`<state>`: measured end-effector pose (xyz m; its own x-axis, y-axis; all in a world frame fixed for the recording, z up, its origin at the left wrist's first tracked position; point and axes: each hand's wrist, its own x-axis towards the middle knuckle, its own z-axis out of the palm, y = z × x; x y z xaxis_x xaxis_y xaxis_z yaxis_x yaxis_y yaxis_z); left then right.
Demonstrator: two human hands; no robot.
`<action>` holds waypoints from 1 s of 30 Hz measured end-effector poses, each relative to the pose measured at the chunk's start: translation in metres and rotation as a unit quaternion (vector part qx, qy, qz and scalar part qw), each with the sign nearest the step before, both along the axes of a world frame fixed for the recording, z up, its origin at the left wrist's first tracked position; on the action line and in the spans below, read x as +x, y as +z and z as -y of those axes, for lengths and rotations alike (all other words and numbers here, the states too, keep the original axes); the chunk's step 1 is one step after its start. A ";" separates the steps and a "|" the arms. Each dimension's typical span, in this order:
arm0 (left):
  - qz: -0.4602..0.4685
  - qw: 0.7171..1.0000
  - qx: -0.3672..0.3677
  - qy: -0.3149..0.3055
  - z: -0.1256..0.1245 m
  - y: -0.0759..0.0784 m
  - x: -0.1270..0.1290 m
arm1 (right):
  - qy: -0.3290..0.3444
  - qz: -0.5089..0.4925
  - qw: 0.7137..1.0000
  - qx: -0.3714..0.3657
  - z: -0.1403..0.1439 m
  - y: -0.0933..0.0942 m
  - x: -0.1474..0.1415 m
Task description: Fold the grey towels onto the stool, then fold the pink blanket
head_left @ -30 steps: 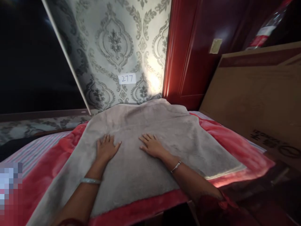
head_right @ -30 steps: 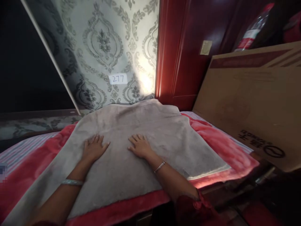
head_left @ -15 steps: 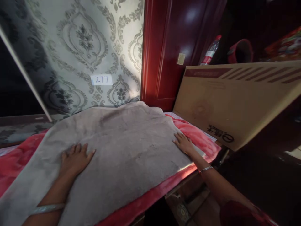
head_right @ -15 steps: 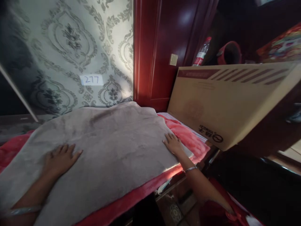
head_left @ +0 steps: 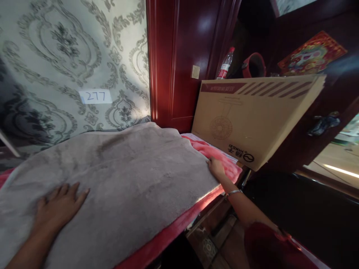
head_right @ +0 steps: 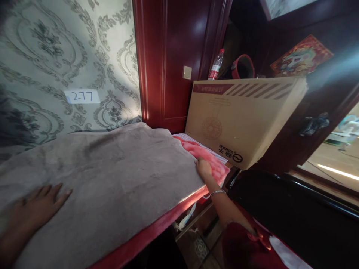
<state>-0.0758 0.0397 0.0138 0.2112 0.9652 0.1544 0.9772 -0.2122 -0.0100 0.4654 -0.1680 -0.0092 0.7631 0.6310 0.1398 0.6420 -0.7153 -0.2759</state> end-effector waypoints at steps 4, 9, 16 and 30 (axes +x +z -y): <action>-0.062 0.998 -0.006 0.010 -0.002 -0.003 -0.003 | 0.003 -0.001 1.000 -0.007 0.001 -0.006 -0.003; -0.088 0.996 0.006 0.017 -0.006 -0.008 -0.006 | 0.015 0.016 1.000 -0.015 -0.002 -0.007 -0.006; -0.036 0.999 0.023 -0.006 -0.001 -0.008 -0.006 | 0.019 0.032 0.999 -0.026 -0.001 -0.015 -0.013; 0.019 0.997 0.048 -0.062 0.011 -0.002 -0.006 | 0.021 0.018 0.999 -0.041 -0.003 -0.018 -0.012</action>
